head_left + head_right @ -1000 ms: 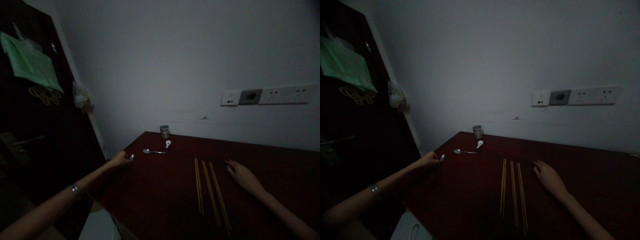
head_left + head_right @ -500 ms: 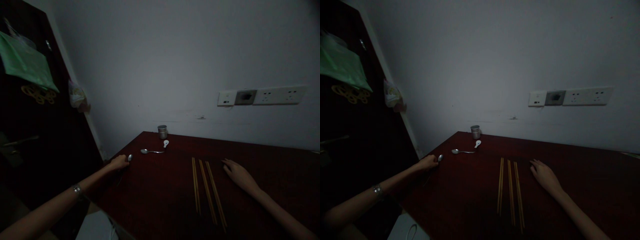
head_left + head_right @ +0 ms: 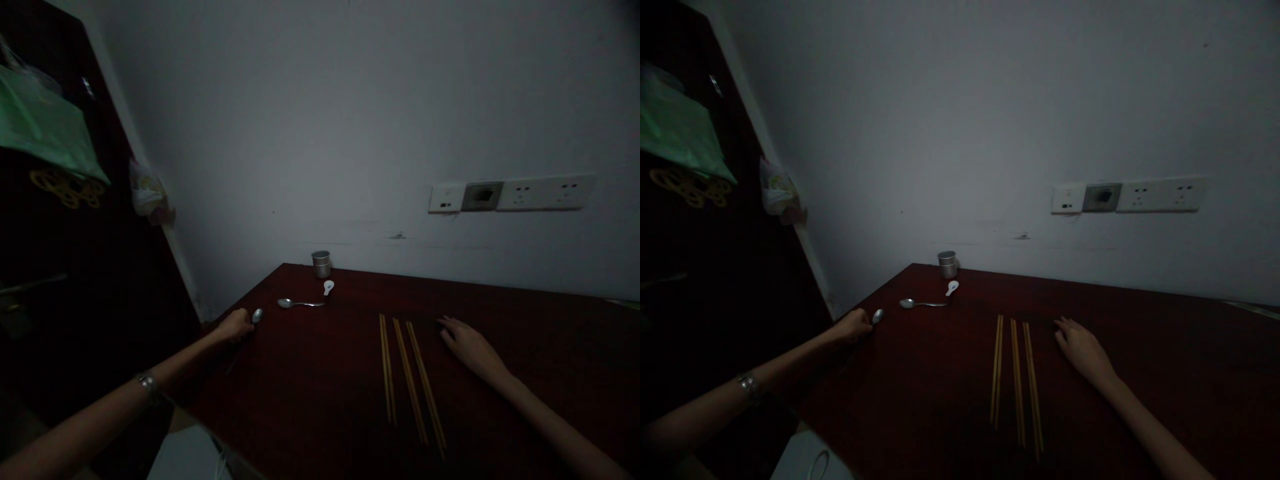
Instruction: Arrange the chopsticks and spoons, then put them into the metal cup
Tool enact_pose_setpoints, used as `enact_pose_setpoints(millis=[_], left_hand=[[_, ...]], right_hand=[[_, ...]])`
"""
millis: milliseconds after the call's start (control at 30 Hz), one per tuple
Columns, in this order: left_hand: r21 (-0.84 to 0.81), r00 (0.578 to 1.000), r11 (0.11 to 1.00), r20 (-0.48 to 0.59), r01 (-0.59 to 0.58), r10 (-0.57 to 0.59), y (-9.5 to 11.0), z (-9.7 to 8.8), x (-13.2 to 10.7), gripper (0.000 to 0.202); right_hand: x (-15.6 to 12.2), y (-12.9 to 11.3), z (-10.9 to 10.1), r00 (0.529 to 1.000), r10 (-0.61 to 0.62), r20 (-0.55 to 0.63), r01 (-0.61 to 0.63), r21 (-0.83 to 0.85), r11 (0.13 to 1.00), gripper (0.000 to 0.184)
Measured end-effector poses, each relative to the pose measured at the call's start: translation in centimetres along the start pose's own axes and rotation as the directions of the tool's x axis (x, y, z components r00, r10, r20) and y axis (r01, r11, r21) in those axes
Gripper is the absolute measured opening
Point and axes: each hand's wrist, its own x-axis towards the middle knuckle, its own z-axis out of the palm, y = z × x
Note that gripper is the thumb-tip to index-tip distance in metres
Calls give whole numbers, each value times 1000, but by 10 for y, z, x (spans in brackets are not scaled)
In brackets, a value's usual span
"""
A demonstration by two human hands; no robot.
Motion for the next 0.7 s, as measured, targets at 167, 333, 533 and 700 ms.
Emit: enact_pose_setpoints(millis=[167,333,533,700], left_hand=[[10,995,995,-24,-100,100,16,-17,-6,15],[48,956,959,-86,-278,281,69,-48,-14,17],[-8,879,887,-138,-462,457,165,-49,-15,16],[-90,771,769,-164,-633,615,247,-22,-28,15]], right_hand=[[0,-6,-7,999,36,20,-36,33,999,42],[0,-8,-18,995,96,36,-100,151,983,43],[17,-19,-56,957,283,54,-278,433,857,40],[30,-61,-95,947,272,172,-276,868,412,33]])
